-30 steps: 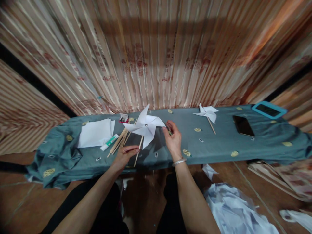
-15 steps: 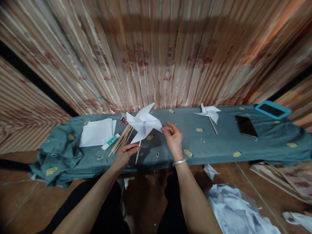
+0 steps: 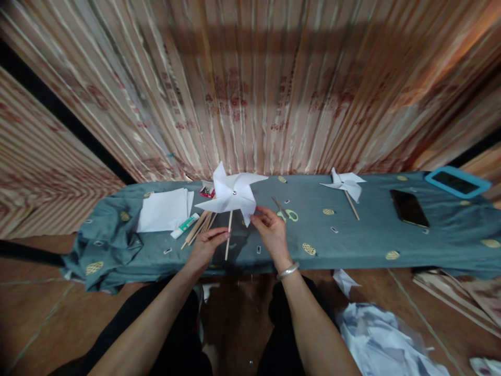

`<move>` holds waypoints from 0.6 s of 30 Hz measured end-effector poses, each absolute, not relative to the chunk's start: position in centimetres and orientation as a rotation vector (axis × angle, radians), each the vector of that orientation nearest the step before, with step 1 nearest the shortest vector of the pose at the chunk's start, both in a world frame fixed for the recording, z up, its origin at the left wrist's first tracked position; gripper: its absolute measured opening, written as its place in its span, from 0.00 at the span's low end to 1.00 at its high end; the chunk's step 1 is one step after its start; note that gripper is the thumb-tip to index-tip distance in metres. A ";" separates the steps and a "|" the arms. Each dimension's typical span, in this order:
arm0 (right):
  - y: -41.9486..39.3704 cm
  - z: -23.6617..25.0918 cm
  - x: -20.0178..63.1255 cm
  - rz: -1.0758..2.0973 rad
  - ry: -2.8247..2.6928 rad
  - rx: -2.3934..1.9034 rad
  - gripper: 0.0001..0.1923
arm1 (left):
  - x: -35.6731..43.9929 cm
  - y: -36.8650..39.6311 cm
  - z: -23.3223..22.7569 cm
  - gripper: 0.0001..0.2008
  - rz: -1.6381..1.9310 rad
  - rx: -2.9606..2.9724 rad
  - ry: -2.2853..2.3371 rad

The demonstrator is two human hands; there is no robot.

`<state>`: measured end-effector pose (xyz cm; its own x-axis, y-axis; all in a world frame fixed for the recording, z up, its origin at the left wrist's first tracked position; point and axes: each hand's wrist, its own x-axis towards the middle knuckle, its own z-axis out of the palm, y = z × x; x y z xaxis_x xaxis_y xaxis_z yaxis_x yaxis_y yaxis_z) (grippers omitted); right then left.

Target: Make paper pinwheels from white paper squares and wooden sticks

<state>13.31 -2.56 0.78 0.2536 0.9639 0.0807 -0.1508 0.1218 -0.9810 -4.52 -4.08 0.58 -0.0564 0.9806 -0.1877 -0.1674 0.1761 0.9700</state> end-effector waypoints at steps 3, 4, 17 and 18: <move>-2.9 1.0 12.7 1.067 -0.961 -1.115 0.20 | -4.5 -4.1 0.5 0.12 1.200 0.922 1.226; -3.0 1.1 12.5 1.080 -0.960 -1.114 0.20 | -4.5 -4.1 0.5 0.13 1.200 0.921 1.223; -3.5 1.8 11.6 1.223 -0.911 -1.040 0.21 | -4.1 -4.0 0.2 0.16 1.197 0.903 1.189; -3.6 1.8 11.4 1.230 -0.925 -1.039 0.20 | -4.0 -4.0 0.2 0.16 1.200 0.903 1.185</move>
